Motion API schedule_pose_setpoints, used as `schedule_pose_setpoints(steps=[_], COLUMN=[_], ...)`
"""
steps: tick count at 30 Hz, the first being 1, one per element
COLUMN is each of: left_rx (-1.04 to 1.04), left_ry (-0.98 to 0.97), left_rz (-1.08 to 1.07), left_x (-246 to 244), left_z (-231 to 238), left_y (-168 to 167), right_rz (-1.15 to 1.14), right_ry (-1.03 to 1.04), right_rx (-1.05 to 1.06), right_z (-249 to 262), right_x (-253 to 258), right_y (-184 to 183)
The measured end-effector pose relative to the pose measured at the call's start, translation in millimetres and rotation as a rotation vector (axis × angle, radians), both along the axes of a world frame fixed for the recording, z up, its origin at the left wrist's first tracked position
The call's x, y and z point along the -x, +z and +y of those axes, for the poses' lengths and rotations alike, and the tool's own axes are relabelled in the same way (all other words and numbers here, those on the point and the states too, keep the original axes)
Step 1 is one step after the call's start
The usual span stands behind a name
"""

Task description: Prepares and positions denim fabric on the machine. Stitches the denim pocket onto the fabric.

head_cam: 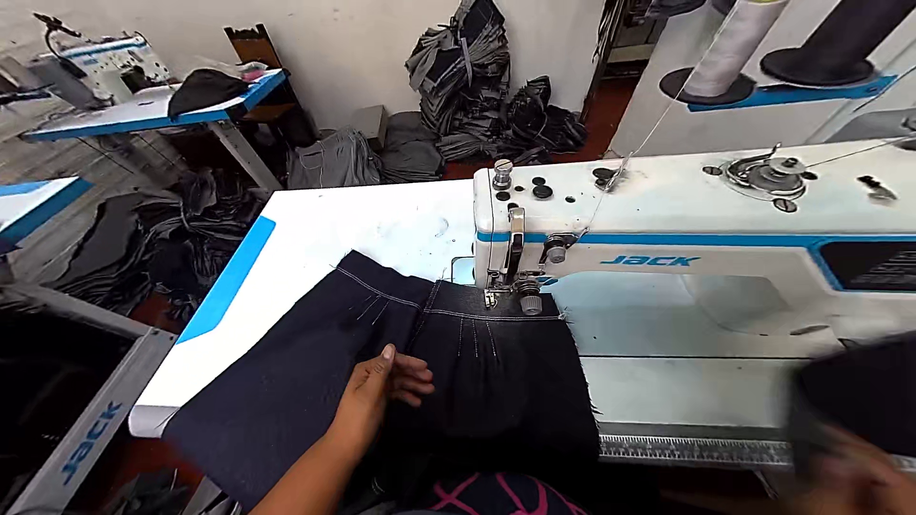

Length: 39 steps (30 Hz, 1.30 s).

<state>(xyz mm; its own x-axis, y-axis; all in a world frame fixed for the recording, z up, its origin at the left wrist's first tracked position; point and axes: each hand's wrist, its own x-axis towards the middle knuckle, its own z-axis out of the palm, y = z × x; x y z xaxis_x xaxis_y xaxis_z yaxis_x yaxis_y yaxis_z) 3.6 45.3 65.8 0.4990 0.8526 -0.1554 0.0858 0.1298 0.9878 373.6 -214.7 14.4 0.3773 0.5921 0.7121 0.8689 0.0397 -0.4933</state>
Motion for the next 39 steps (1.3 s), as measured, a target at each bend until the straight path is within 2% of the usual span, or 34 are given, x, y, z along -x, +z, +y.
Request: schedule_pose_setpoints(steps=[1,3,4,6,8,13,16,24,25,27,28,29,31,33,35,39], left_rx=[0.064,0.187,0.232,0.284,0.219,-0.14,-0.171,-0.293,-0.371,-0.679,-0.848,-0.925,-0.915,-0.865,-0.915,-0.919], left_ry=[-0.096,-0.294,-0.323,-0.226,-0.163,-0.22,-0.243,-0.275,-0.262,-0.175,-0.144,-0.196,-0.411,-0.565,-0.596,-0.63], left_rz=[0.034,0.108,0.144,0.219,0.327,0.762,0.839,0.878,0.92,0.935,0.848,0.758,0.582,0.554,0.587,0.571], left_x=[-4.0,-15.9,-23.7,-38.3,-43.8,-43.7,-43.9,-39.2,-39.6,-43.6,-48.9,-57.3,-74.8,-83.0,-83.0,-78.6], left_z=[0.1,3.6,5.0,9.6,21.9,63.6,70.7,57.5,53.4,38.8,29.4,17.7,-3.0,-3.3,2.8,6.1], left_y=[1.5,1.2,-0.1,-1.9,-2.9,-0.4,-4.3,-6.8,-5.9,-5.4,-7.8,-8.2,-19.3,-38.9,-49.7,-50.0], right_rz=[-0.059,-0.159,-0.224,-0.343,-0.366,-0.366,-0.396,-0.421,-0.43,-0.444,-0.447,-0.442,-0.442,-0.458,-0.458,-0.421], right_ry=[0.154,0.343,0.414,0.543,0.588,0.679,0.697,0.686,0.682,0.684,0.687,0.693,0.688,0.678,0.678,0.689], right_rx=[0.087,0.1,0.094,0.071,0.117,0.431,0.391,0.369,0.382,0.403,0.407,0.406,0.382,0.364,0.373,0.374], right_z=[22.9,70.4,90.0,118.6,130.7,151.2,154.6,139.9,139.7,140.8,141.6,142.2,142.1,142.4,141.9,139.4], right_x=[25.9,86.7,110.7,134.6,133.7,133.0,149.0,138.1,138.9,139.1,138.9,138.9,139.5,139.9,138.1,137.0], right_y=[-0.1,-11.4,-21.6,-33.9,-31.3,-17.7,-28.1,-39.3,-39.2,-37.5,-36.4,-34.6,-31.3,-32.2,-32.6,-33.2])
